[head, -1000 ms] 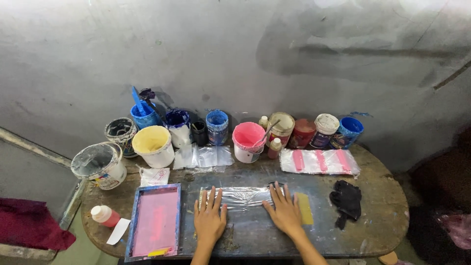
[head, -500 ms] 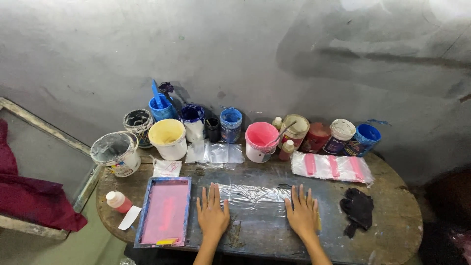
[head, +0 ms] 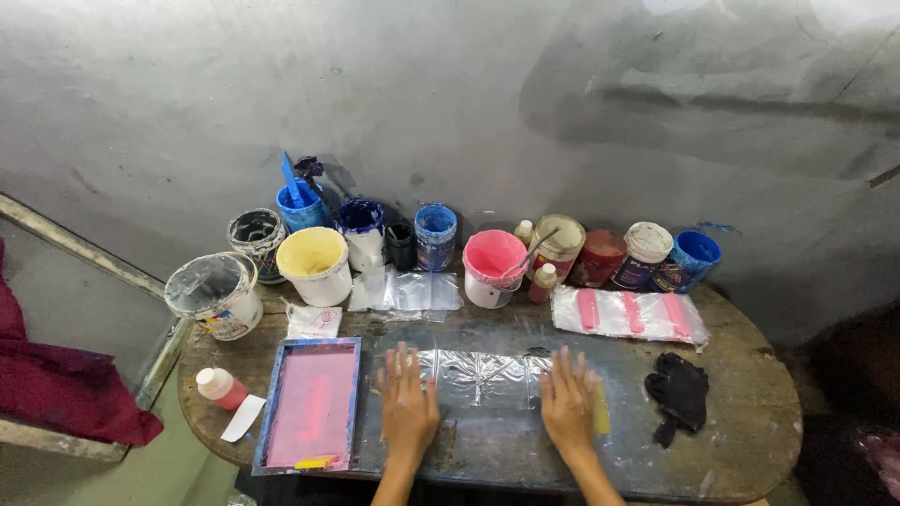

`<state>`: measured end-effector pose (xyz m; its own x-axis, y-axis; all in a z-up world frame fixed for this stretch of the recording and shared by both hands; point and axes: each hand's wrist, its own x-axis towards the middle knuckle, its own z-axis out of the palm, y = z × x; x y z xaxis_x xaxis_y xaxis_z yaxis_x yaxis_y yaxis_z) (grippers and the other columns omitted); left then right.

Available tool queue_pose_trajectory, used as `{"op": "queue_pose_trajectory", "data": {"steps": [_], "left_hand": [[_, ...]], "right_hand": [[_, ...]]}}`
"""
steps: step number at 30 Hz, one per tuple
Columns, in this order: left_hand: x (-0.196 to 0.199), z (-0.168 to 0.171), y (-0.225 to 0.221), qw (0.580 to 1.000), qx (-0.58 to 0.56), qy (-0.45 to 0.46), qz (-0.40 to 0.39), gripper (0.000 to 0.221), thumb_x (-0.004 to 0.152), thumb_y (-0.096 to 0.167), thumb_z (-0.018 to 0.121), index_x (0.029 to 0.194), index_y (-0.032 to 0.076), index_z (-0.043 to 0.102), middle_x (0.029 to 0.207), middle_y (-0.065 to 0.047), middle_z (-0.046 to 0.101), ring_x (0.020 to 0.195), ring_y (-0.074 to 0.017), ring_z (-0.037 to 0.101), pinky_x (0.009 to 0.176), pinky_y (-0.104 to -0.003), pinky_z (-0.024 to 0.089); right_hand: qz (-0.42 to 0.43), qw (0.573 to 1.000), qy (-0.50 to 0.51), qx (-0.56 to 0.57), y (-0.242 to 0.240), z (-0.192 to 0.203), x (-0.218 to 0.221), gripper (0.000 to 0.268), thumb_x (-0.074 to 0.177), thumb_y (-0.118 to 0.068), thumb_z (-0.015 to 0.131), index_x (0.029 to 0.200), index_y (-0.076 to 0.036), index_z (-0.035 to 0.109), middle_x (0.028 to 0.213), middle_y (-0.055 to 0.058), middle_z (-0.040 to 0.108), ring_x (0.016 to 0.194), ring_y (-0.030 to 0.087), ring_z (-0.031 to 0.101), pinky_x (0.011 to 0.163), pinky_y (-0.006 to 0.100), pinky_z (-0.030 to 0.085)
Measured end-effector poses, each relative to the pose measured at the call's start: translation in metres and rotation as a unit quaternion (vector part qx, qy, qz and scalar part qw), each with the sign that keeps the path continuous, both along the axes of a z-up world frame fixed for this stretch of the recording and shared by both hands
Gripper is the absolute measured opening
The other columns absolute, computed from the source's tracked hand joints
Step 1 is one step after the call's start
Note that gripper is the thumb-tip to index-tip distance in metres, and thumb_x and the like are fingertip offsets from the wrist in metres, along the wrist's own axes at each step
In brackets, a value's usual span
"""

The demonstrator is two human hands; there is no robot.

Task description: Applying pink paint to a screen printing frame using a brush at a workbench.

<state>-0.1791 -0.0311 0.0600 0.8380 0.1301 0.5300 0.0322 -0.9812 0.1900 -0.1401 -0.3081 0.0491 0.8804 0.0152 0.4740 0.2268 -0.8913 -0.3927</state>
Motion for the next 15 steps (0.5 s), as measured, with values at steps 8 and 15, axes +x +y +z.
{"op": "queue_pose_trajectory", "data": {"steps": [8, 15], "left_hand": [[0.037, -0.035, -0.037, 0.979, -0.048, 0.106, -0.167, 0.059, 0.107, 0.036, 0.033, 0.160, 0.010, 0.034, 0.168, -0.007, 0.031, 0.157, -0.0278, 0.020, 0.125, -0.048, 0.014], [0.040, -0.033, -0.028, 0.979, -0.039, 0.166, -0.114, 0.064, 0.106, 0.049, 0.031, 0.162, 0.017, 0.030, 0.169, 0.002, 0.028, 0.156, -0.0230, 0.019, 0.124, -0.049, 0.013]], "right_hand": [[0.204, 0.974, 0.100, -0.007, 0.082, -0.010, 0.004, 0.052, 0.107, -0.037, 0.037, 0.152, -0.012, 0.046, 0.164, 0.004, 0.036, 0.155, 0.029, 0.019, 0.124, 0.051, 0.012], [0.214, 0.943, 0.236, -0.093, 0.077, 0.021, 0.016, 0.060, 0.106, -0.049, 0.027, 0.160, -0.023, 0.031, 0.168, -0.003, 0.027, 0.156, 0.022, 0.018, 0.123, 0.048, 0.011]]}}
